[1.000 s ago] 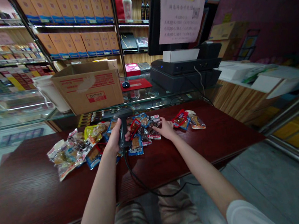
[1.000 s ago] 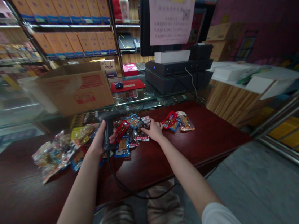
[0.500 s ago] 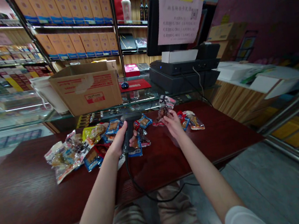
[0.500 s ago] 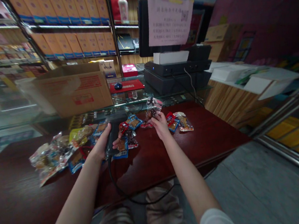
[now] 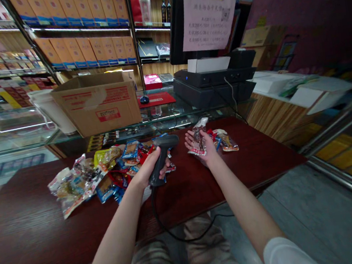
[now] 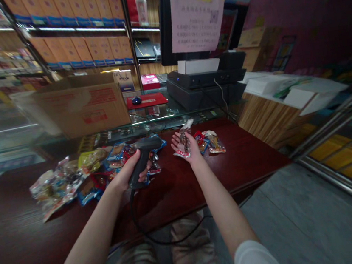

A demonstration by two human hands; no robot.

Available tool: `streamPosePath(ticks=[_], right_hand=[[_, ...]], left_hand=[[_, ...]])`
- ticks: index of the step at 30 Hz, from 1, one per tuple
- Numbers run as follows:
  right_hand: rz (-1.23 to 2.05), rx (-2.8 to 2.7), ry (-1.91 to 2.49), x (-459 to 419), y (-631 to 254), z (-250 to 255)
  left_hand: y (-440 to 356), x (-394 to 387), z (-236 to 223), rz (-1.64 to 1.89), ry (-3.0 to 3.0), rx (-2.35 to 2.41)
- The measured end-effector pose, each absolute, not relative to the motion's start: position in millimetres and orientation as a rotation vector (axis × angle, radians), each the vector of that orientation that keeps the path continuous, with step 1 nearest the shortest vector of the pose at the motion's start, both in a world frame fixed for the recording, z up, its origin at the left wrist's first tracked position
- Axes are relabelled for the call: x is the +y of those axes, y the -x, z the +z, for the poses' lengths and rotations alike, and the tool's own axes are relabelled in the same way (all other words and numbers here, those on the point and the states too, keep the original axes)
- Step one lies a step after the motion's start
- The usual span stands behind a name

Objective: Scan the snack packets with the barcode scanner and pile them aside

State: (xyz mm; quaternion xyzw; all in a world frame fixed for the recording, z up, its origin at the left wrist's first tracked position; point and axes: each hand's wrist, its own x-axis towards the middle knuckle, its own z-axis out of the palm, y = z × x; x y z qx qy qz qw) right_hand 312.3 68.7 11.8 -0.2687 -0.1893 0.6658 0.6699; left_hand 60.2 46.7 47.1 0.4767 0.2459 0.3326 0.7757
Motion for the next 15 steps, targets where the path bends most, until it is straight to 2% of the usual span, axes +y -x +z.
streamPosePath(ticks=[15], right_hand=[[1.322, -0.743, 0.758, 67.6, -293.1, 13.8]], left_hand=[[-59.6, 51.9, 40.9, 0.727, -1.016, 0.541]])
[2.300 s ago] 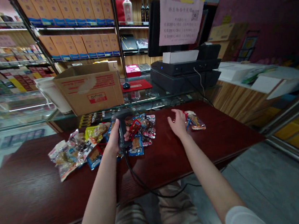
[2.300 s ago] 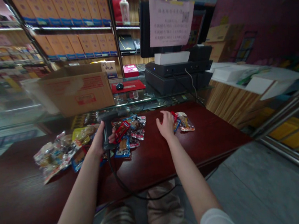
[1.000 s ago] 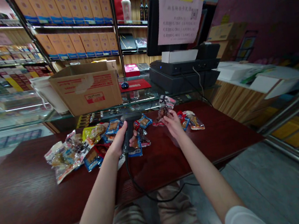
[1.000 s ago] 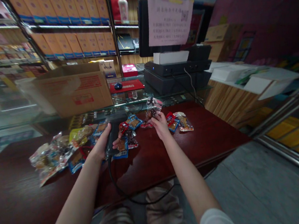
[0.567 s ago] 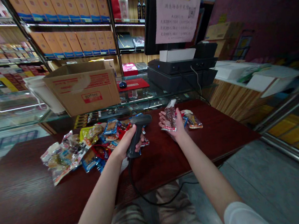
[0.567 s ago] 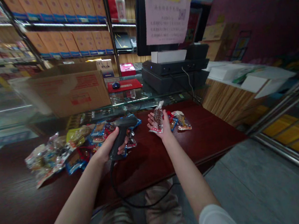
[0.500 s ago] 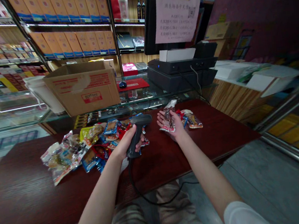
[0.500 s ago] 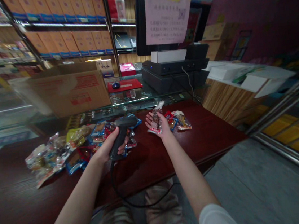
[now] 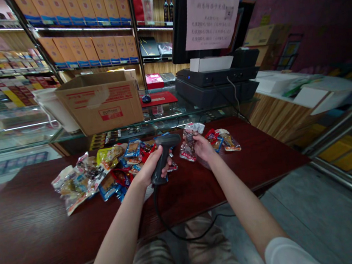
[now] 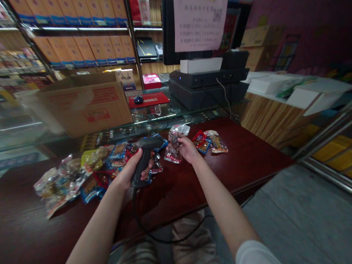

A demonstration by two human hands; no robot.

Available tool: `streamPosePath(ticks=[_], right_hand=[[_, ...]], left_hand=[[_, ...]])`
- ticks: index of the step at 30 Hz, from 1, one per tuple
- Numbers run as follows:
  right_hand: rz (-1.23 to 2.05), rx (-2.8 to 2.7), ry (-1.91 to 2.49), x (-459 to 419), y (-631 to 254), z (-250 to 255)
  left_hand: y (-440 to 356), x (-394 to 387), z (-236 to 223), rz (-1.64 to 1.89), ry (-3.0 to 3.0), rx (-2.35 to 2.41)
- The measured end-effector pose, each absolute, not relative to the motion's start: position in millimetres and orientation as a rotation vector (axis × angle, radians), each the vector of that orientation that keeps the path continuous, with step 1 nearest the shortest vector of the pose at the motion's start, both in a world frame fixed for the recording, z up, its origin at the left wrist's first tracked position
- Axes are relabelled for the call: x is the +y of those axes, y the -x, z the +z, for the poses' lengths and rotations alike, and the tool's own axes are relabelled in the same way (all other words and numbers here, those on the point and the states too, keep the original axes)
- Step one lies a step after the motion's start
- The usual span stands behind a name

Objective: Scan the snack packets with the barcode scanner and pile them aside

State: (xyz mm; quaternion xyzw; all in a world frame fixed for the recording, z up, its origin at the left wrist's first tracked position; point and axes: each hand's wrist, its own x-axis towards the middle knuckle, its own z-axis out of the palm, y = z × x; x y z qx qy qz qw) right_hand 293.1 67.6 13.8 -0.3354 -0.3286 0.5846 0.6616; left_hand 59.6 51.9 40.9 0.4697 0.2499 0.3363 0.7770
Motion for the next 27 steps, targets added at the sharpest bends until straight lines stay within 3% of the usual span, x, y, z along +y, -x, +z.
streamPosePath(ticks=[19, 23, 27], right_hand=[[1.16, -1.157, 1.054, 67.4, -287.7, -1.4], [0.796, -1.169, 1.163, 76.8, -300.2, -4.2], [0.279, -1.058, 1.643, 78.8, -326.8, -3.6]], left_hand=[[-60.3, 51.7, 41.4, 0.804, -0.998, 0.561], [-46.1, 57.5, 49.7, 0.815, -1.016, 0.651], [-17.1, 71.8, 57.0, 0.977, -0.985, 0.757]])
